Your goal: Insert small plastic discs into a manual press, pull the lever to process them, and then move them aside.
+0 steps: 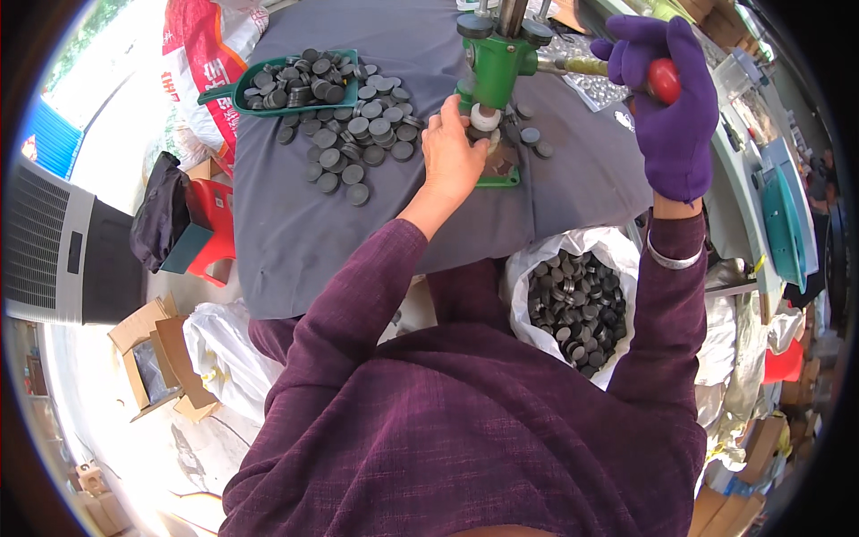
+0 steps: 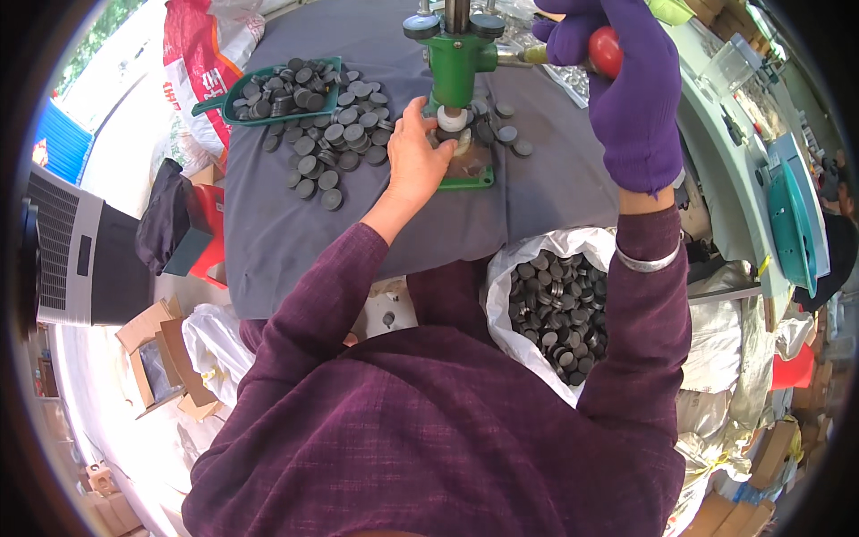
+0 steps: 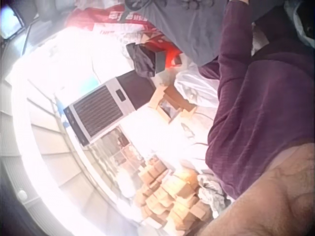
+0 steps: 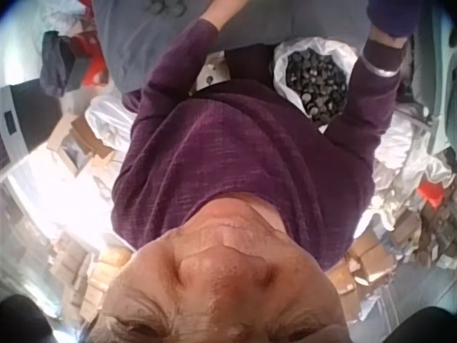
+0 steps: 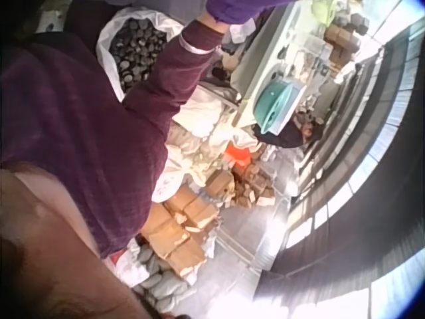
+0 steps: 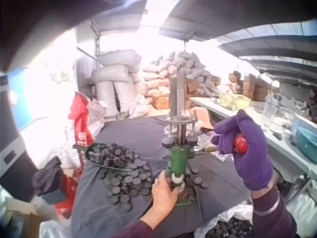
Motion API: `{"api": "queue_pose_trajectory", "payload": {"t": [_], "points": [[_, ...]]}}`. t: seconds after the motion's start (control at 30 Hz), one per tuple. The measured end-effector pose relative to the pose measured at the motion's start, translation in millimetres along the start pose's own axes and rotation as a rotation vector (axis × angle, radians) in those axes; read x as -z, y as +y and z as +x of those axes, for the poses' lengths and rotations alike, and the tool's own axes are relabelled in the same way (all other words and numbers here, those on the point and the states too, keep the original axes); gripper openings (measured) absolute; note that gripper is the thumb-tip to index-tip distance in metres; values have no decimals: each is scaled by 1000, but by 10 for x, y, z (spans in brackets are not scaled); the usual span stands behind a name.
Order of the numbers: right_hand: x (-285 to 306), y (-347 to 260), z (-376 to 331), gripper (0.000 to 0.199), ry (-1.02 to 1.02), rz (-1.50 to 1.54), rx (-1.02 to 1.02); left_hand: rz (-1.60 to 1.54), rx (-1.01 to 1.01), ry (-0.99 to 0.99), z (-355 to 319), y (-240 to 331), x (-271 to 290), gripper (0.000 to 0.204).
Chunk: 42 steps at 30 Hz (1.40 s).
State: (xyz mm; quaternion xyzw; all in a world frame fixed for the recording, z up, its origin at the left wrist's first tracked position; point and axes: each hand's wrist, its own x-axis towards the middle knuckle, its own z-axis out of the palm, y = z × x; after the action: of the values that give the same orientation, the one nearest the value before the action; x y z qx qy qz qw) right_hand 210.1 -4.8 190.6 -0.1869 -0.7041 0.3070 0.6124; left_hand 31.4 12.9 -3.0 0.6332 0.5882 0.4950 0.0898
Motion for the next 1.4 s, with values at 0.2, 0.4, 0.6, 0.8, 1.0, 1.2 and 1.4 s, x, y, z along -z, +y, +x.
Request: {"api": "queue_pose_trajectory", "payload": {"t": [0.2,0.4,0.6,0.8,1.0,1.2,1.4], "points": [[57,178,-473,40,-29,-236,134,-29,108,-30,70,-68,3,81],[-14,463,-1163,18,-34,-293,142,-6,-6,-51,-122,-211,304,73],[-1,206,-904,24,-39,-256,40,454,-120,81,-540,-640,1225,25],[40,108,-164,38,3,-148,98,581,-159,-58,-797,-720,1274,30],[-41,55,81,49,73,53,45,185,-110,-66,-653,-513,1017,52],[-35,23,62,49,19,57,35,-1,-54,-64,-91,-76,380,76],[85,73,57,53,-51,36,-26,-12,-5,-41,74,-29,43,85]]}}
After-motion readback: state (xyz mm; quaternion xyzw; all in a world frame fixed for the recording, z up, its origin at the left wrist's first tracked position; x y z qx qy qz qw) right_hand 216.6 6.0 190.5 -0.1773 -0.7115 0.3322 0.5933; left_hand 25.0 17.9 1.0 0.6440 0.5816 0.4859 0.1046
